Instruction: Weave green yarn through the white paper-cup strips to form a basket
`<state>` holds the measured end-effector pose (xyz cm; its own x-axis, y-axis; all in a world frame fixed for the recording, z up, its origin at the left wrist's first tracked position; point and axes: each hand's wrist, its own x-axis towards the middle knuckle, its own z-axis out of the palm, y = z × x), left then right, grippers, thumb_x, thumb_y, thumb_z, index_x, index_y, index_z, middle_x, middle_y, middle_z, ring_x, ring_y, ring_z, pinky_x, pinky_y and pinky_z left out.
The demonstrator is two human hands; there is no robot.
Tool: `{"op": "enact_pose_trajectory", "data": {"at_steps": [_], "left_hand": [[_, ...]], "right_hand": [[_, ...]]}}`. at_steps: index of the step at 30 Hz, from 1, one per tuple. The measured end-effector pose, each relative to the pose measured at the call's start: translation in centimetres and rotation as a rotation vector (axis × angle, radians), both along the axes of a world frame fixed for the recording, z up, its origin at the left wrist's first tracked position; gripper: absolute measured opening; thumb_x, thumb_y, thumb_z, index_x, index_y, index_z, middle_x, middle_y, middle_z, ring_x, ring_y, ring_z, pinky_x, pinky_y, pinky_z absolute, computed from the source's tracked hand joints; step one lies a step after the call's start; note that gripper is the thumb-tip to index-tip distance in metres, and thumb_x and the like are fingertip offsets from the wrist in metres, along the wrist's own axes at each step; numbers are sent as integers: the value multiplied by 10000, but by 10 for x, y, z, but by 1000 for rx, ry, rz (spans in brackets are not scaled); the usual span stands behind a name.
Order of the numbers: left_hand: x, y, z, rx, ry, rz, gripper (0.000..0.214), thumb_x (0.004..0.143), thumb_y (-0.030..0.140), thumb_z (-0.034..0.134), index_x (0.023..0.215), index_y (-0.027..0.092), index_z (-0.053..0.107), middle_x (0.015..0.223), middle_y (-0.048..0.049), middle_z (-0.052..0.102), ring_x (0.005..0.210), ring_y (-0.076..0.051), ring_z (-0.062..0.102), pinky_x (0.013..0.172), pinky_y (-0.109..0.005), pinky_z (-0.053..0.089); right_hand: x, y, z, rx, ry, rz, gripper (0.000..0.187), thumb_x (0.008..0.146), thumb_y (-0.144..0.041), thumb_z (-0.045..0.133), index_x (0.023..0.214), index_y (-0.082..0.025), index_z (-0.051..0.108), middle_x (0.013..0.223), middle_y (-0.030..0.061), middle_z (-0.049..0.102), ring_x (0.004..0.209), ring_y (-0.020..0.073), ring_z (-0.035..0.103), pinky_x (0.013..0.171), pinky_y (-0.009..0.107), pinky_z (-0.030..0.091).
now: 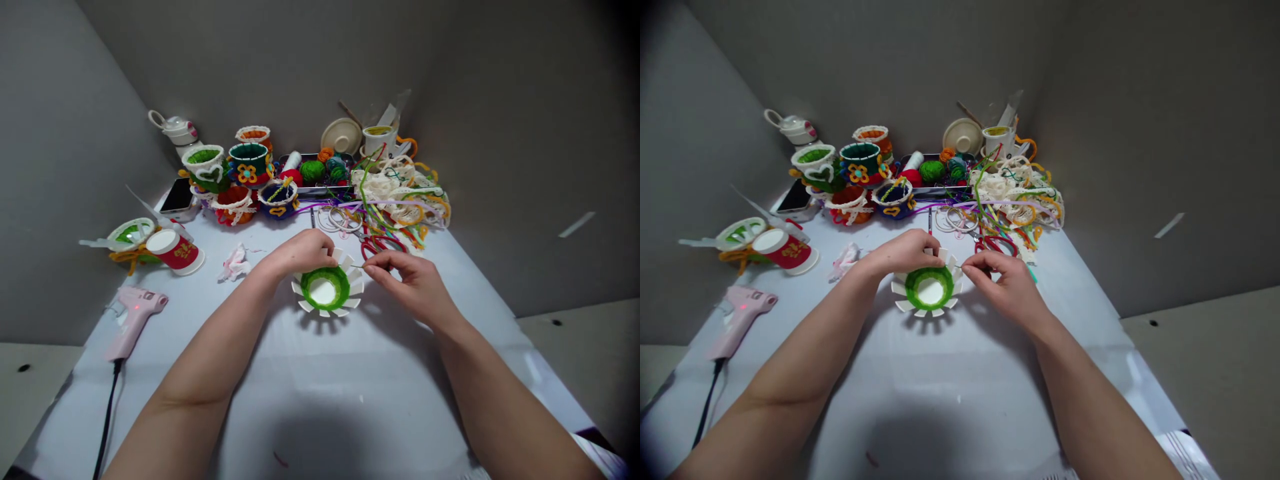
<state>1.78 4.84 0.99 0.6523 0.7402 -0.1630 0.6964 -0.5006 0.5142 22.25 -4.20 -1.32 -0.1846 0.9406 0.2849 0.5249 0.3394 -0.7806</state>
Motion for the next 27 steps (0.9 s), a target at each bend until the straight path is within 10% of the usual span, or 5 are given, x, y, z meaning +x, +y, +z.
{"op": "enact_pose_trajectory", "data": {"at_steps": [10,20,27], "left_hand": [[-9,7,2,-57,51,63,230,702,345,567,766,150,672,687,-10,625,637,-128,502,572,-241,338],[-9,2,10,-40,-88,-154,411,703,252,590,1106,175,624,1089,-34,663,916,-152,585,766,-223,421],[3,-4,2,16,-79,-187,249,700,282,618,914,180,695,850,-9,681,771,-144,572,670,-230,388]], "right_hand": [[13,8,-6,-176,-222,128,186,852,-290,511,765,-182,633,666,11,632,592,124,517,545,231,379],[-3,11,-26,-184,-266,212,189,840,-222,478,815,-165,656,751,26,683,655,149,569,584,230,366],[-8,12,-32,-171,-253,208,148,811,-180,488,767,-168,628,736,16,673,666,153,588,587,227,357]]}}
